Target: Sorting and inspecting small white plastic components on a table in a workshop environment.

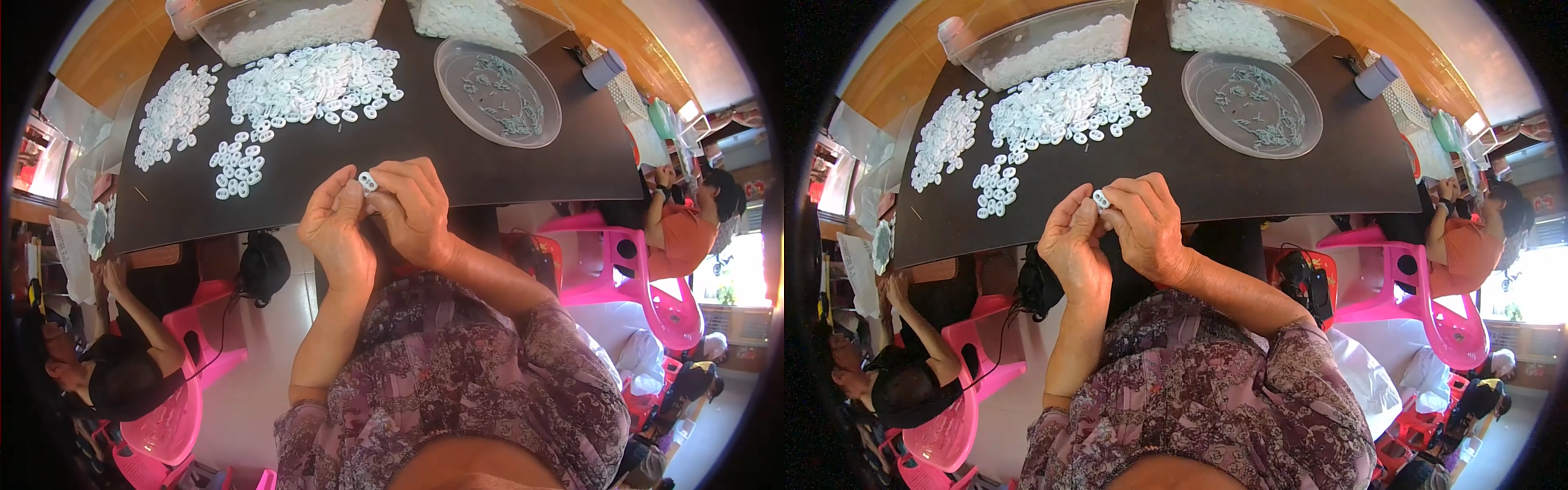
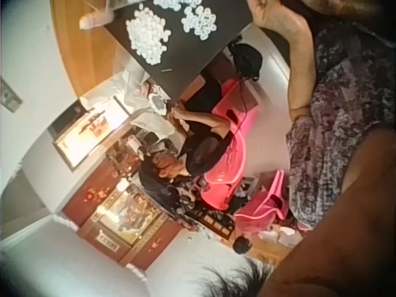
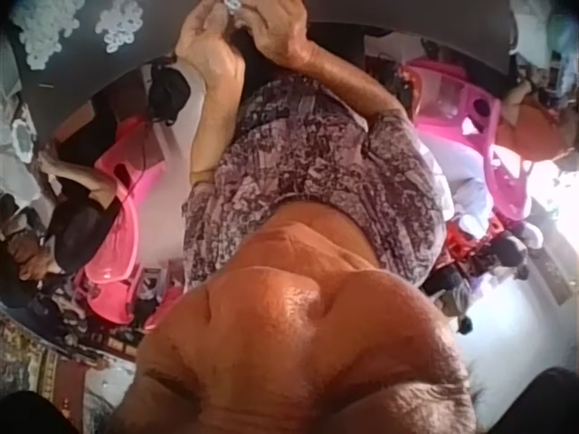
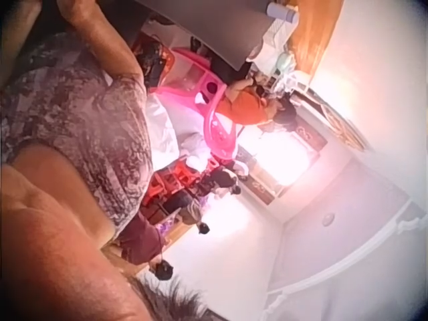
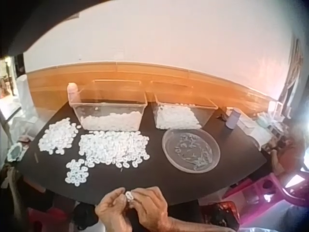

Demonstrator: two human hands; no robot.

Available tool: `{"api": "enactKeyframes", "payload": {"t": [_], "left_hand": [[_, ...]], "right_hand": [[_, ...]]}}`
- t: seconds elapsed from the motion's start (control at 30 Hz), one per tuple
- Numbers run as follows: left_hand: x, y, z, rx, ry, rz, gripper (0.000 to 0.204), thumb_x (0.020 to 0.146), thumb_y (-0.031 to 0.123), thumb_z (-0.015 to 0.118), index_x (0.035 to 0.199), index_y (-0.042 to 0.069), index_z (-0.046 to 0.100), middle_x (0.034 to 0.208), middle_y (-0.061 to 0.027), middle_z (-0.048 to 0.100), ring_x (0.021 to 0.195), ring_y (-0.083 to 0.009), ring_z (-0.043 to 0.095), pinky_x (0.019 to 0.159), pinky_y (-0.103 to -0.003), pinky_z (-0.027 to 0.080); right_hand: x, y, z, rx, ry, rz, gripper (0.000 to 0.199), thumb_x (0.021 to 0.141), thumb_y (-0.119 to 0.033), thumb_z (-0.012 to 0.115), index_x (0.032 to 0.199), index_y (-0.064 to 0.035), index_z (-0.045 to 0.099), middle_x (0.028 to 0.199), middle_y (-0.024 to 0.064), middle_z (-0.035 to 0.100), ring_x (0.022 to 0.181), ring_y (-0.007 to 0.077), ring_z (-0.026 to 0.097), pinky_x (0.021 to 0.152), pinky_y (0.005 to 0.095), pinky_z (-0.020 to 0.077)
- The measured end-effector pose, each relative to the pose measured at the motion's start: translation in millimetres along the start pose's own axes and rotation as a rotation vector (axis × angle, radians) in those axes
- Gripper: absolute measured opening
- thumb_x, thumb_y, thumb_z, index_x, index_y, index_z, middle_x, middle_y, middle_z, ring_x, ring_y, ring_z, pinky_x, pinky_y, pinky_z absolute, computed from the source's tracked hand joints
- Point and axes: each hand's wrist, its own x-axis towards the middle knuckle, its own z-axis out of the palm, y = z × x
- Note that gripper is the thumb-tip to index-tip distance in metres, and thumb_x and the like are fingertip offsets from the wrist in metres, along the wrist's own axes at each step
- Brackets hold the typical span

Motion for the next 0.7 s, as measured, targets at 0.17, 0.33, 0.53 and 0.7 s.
{"api": "enactKeyframes", "payload": {"t": [0.17, 0.33, 0.53, 0.7], "left_hand": [[1, 0, 2, 0.013, 0.019, -0.005, 0.018, 0.087, -0.001, 0.06, 0.104, -0.008, 0.06, 0.088, -0.0082, 0.063, 0.071, -0.0114, 0.06, 0.058, -0.021, 0.049], [-4, 5, 6, 0.005, 0.016, -0.002, 0.018, 0.086, -0.001, 0.06, 0.103, -0.008, 0.06, 0.087, -0.008, 0.063, 0.071, -0.0113, 0.06, 0.058, -0.021, 0.049], [-1, 11, 4, 0.06, -0.055, -0.012, 0.015, 0.087, -0.004, 0.057, 0.1, -0.01, 0.061, 0.087, -0.0104, 0.064, 0.073, -0.0133, 0.06, 0.065, -0.024, 0.051], [6, 11, -7, 0.207, -0.186, 0.012, 0.014, 0.085, -0.005, 0.06, 0.098, -0.008, 0.063, 0.08, -0.0088, 0.064, 0.067, -0.0123, 0.058, 0.061, -0.023, 0.048]], "right_hand": [[-3, 3, 2, -0.042, -0.04, -0.013, 0.037, 0.063, 0.004, 0.069, 0.099, 0.0003, 0.06, 0.097, 0.0122, 0.061, 0.08, 0.0263, 0.055, 0.065, 0.0329, 0.048], [-1, 3, 1, -0.073, -0.006, -0.051, 0.038, 0.062, 0.004, 0.069, 0.099, 0.0001, 0.061, 0.096, 0.0119, 0.061, 0.078, 0.0257, 0.055, 0.064, 0.0327, 0.0476], [2, 4, -5, -0.018, 0.005, -0.022, 0.035, 0.062, 0.004, 0.07, 0.096, -0.0008, 0.061, 0.093, 0.0113, 0.063, 0.075, 0.0251, 0.056, 0.062, 0.0328, 0.0475], [-2, 6, -7, 0.011, -0.038, 0.021, 0.033, 0.063, 0.001, 0.071, 0.094, -0.0015, 0.062, 0.09, 0.0111, 0.064, 0.074, 0.0249, 0.057, 0.063, 0.0326, 0.0476]]}}
